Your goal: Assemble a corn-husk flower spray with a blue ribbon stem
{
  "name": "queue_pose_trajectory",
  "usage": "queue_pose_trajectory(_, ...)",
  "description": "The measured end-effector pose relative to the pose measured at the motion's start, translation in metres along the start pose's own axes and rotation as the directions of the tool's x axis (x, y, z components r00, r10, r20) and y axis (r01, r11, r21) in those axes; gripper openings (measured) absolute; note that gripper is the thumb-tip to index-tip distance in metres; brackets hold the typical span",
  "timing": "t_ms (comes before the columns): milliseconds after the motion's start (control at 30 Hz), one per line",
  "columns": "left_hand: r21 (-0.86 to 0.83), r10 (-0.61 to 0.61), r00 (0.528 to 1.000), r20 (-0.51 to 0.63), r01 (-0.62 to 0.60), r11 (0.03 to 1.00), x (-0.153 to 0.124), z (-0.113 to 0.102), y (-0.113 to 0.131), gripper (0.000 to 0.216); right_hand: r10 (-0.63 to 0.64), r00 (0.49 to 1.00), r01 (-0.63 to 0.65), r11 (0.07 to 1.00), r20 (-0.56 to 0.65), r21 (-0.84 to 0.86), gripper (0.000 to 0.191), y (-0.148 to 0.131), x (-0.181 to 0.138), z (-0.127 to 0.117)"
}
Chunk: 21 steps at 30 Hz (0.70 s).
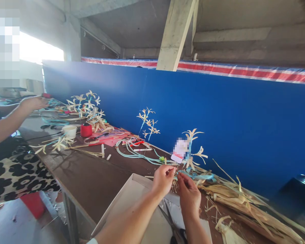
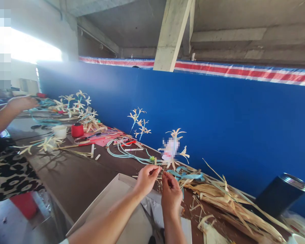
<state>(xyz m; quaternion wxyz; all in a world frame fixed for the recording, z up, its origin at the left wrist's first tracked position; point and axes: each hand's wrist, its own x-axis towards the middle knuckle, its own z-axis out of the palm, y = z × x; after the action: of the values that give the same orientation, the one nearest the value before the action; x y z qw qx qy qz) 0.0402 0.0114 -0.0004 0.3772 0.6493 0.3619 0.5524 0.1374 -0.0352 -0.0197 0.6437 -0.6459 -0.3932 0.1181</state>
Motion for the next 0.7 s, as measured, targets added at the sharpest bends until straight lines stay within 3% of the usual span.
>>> queue_pose_trajectory(700,-0.009,0.007,1.000,-0.002,-0.007,1.000,-0.0007,-0.0007,0.0020,0.020,-0.021,1.000,0.021,1.000,-0.017,0.002,0.040,0.0021,0.0015,0.0008)
